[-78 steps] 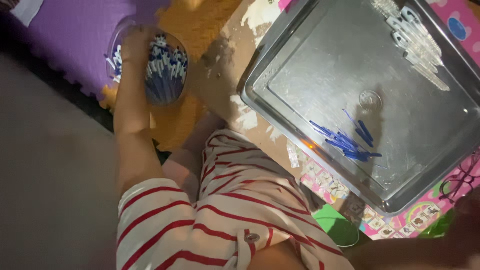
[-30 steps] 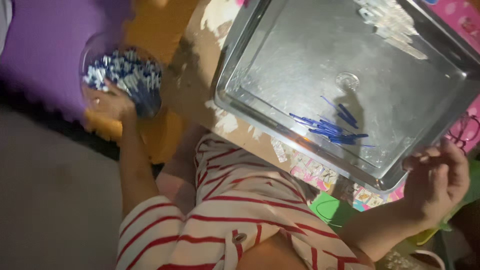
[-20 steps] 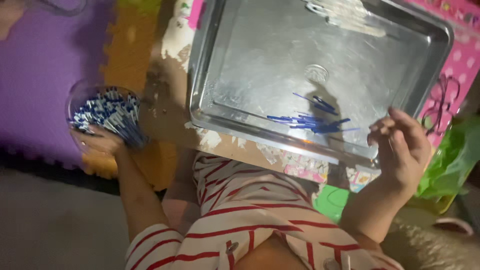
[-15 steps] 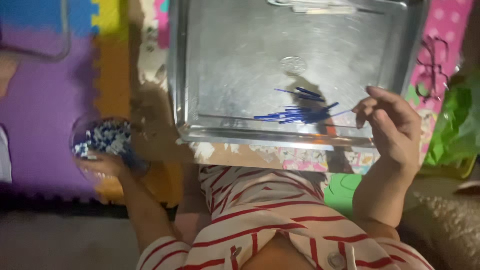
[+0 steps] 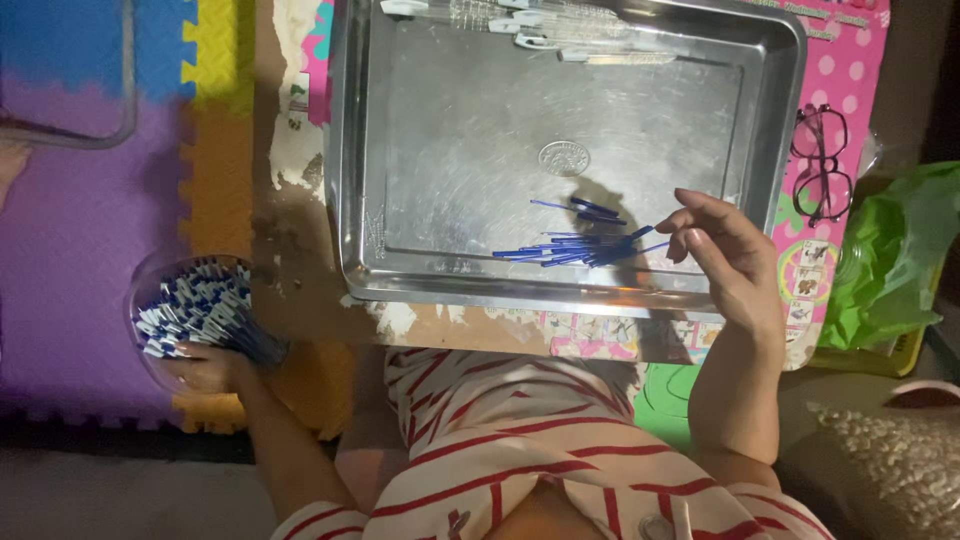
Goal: The person assembles pens by inserting ink cartridges into pen bodies and attaching the caps by hand.
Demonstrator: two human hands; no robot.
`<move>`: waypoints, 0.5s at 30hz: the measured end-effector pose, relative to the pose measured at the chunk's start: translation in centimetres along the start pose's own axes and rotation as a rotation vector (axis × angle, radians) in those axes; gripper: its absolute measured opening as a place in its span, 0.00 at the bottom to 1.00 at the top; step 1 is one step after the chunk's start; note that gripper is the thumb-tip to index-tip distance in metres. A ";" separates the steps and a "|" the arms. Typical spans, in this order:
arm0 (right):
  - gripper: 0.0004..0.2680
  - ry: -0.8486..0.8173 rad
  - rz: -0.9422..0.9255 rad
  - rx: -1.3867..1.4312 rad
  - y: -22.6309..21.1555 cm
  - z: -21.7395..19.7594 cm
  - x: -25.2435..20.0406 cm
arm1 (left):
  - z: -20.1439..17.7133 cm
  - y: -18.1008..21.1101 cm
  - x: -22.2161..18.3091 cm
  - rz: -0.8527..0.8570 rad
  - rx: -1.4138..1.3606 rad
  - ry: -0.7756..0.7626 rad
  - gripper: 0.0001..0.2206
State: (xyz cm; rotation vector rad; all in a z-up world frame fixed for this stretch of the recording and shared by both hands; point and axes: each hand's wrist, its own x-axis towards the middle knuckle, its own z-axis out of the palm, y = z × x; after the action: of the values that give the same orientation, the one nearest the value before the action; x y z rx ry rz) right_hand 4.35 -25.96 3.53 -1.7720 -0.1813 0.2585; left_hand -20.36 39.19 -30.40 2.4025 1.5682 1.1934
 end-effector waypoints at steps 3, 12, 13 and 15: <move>0.15 -0.009 0.038 -0.079 -1.1 0.9 1.5 | 0.7 -0.8 0.5 -0.049 -0.036 0.084 0.18; 0.19 -0.016 -0.377 -1.262 6.2 -1.3 16.1 | -2.1 6.6 3.8 -0.070 -0.383 0.000 0.19; 0.19 -0.013 -0.383 -1.266 7.4 -1.3 17.6 | -2.9 8.9 4.3 -0.074 -0.389 0.005 0.19; 0.13 0.123 -0.763 -1.467 9.8 -1.3 20.7 | -4.7 13.3 5.5 0.105 -0.625 -0.019 0.27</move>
State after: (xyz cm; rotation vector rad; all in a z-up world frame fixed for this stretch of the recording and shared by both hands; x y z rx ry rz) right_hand 24.42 -23.89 -7.37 -2.9223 -1.1421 -0.7374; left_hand -11.96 35.35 -18.38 2.0784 0.8801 1.4070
